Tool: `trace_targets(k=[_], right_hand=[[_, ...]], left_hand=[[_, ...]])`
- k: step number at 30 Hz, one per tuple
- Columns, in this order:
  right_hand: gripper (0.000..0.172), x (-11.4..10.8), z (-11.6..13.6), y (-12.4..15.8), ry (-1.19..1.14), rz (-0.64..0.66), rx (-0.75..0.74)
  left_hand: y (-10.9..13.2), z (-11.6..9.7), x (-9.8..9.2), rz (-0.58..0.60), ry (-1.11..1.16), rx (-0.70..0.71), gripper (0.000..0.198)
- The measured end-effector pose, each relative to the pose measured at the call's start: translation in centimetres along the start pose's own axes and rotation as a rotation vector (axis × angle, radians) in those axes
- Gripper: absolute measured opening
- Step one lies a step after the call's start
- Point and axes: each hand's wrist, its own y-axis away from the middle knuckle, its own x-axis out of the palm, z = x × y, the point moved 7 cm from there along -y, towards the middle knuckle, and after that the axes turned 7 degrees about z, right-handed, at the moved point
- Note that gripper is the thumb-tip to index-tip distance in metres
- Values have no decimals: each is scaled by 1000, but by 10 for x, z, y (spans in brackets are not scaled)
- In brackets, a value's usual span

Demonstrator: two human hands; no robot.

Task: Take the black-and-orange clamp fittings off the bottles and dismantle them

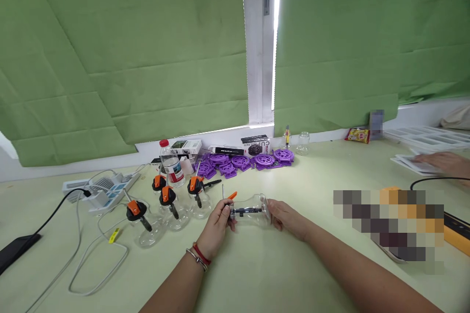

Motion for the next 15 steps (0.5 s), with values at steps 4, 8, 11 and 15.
trace_targets(k=[4,8,11,15], right_hand=[[84,2,6,3,-171,85,-116],[83,2,3,0,-227,99,-123],[77,2,-1,-2,-222,64,-70],[56,3,-2,-4,-143,22,8]], left_hand=[[1,-1,-2,-30,0,-5,45],[1,-2,-1,-24,0,-17,46],[2,-2,1,-19,4,-21,45],[2,0,2,-10,2,-18,45]])
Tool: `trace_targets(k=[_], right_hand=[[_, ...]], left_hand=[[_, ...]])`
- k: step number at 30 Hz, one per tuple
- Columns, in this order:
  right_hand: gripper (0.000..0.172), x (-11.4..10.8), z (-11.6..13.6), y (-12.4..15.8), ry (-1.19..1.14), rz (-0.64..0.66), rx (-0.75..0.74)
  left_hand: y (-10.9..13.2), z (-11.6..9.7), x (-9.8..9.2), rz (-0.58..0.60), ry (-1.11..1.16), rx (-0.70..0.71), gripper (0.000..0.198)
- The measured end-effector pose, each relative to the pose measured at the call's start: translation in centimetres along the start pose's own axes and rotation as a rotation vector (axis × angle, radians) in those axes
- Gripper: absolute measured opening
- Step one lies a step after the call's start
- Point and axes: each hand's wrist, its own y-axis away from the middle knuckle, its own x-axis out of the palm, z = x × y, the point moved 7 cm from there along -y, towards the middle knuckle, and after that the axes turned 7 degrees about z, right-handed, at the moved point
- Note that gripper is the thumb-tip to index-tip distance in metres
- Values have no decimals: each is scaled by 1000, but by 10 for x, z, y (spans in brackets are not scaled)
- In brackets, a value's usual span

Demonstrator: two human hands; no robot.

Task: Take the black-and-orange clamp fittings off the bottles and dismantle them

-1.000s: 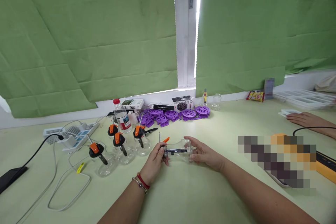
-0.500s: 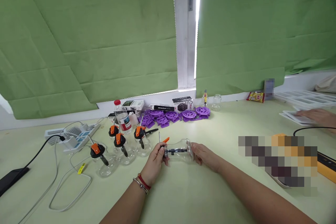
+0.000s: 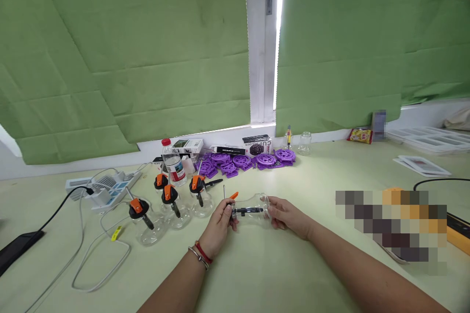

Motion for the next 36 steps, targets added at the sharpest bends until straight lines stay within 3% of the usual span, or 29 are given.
trace_targets(k=[5,9,14,25,31,34,36], right_hand=[[56,-2,-6,-3,97,-64,70],[56,0,-1,-1,91,-15,7],[90,5,10,7,-10,67,-99],[54,1,-4,-1,51,-1,32],[58,1,-5,-1,148,3,61],[58,0,2,2,141,35,-16],[77,-1,7,5,98,44,-101]], left_hand=[[0,1,0,4,14,-2,44],[-1,-2,-3,-24,26,1,45],[-2,-1,-6,-33,45,12,45],[1,-5,0,-4,-37,17,46],[0,-4,-1,-4,2,8,44],[-1,-4,-3,-19,30,7,45],[-1,-5,-3,-28,39,13,45]])
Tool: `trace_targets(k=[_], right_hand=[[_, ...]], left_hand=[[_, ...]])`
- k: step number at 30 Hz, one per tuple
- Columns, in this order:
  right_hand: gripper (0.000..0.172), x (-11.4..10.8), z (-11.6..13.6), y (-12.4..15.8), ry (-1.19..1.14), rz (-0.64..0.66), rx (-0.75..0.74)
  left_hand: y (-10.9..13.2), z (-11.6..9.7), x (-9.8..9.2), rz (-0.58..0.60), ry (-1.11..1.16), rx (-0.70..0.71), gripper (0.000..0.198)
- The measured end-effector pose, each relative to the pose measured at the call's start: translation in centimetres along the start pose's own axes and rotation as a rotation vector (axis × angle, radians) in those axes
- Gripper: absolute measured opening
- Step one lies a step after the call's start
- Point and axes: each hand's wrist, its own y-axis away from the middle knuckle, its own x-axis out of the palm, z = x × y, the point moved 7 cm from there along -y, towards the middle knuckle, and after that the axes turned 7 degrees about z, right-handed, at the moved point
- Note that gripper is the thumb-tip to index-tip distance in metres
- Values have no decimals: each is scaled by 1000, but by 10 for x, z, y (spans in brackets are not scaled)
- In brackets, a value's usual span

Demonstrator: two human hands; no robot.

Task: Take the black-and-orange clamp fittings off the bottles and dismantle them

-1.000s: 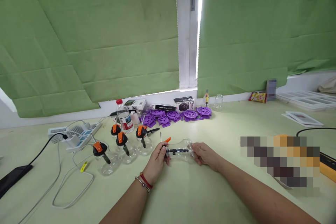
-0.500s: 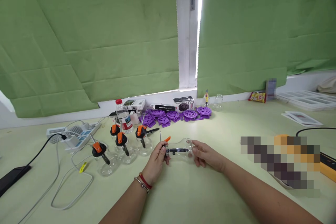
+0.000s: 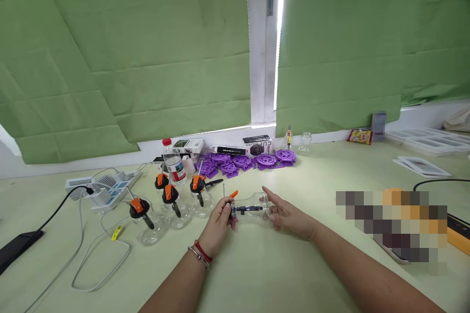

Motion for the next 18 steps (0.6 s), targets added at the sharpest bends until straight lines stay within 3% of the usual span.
trace_targets(k=[3,9,18], right_hand=[[87,0,3,2,-52,18,-72],[76,2,-3,0,-134,18,-1],[55,1,-9,-5,-5,-12,114]], left_hand=[[0,1,-1,-1,7,1,46],[0,5,-2,6,-11,-11,48],[2,2,4,26,-49,-17,47]])
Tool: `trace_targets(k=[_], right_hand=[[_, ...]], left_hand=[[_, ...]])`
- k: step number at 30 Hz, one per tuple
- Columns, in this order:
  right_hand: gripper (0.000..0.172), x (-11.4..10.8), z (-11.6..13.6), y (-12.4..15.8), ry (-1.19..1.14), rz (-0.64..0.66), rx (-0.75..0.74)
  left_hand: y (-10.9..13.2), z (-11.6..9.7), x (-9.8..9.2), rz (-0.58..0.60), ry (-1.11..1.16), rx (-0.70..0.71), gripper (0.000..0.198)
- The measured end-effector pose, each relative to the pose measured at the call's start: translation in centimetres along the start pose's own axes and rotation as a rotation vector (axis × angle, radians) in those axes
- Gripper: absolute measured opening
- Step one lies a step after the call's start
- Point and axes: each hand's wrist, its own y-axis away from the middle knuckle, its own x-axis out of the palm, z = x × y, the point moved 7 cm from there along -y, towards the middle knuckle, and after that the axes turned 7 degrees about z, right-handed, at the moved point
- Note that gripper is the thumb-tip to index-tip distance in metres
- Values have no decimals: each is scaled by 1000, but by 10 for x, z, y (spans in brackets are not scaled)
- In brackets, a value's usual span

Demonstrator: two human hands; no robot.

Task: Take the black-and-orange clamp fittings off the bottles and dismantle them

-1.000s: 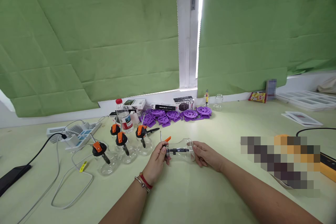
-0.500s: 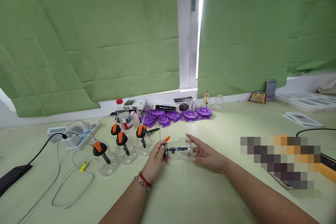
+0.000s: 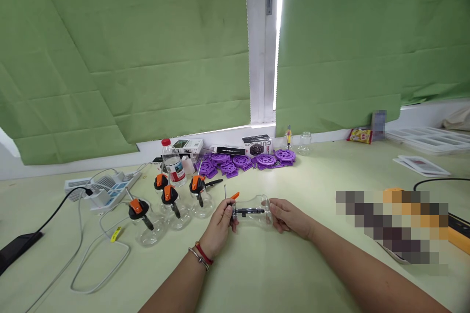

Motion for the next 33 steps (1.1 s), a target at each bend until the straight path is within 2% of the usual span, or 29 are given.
trace_targets(k=[4,8,11,12,16,22,27,31,33], right_hand=[[59,-3,-3,0,96,-42,31],[52,-4,10,5,86,-18,-92],[80,-4,17,8,44,-3,-193],[85,-4,17,9,35,4,-206],[77,-3,13,6,-23,10,-181],[55,-1,1,1,10,9,-22],[60,-5,-6,-2,56,-46,39],[61,-5,6,3,32,-60,-42],[73,-4,14,7,14,-54,-117]], left_hand=[[0,-1,0,5,6,-2,46],[-1,1,-2,-24,33,-12,48],[-2,3,-4,-26,57,-10,49],[-2,4,-4,-21,61,-6,48],[-2,2,-3,3,26,10,48],[1,-3,1,-4,-36,-6,48],[0,0,2,-7,-14,-14,49],[0,0,0,-25,15,0,48],[0,0,0,-32,19,4,47]])
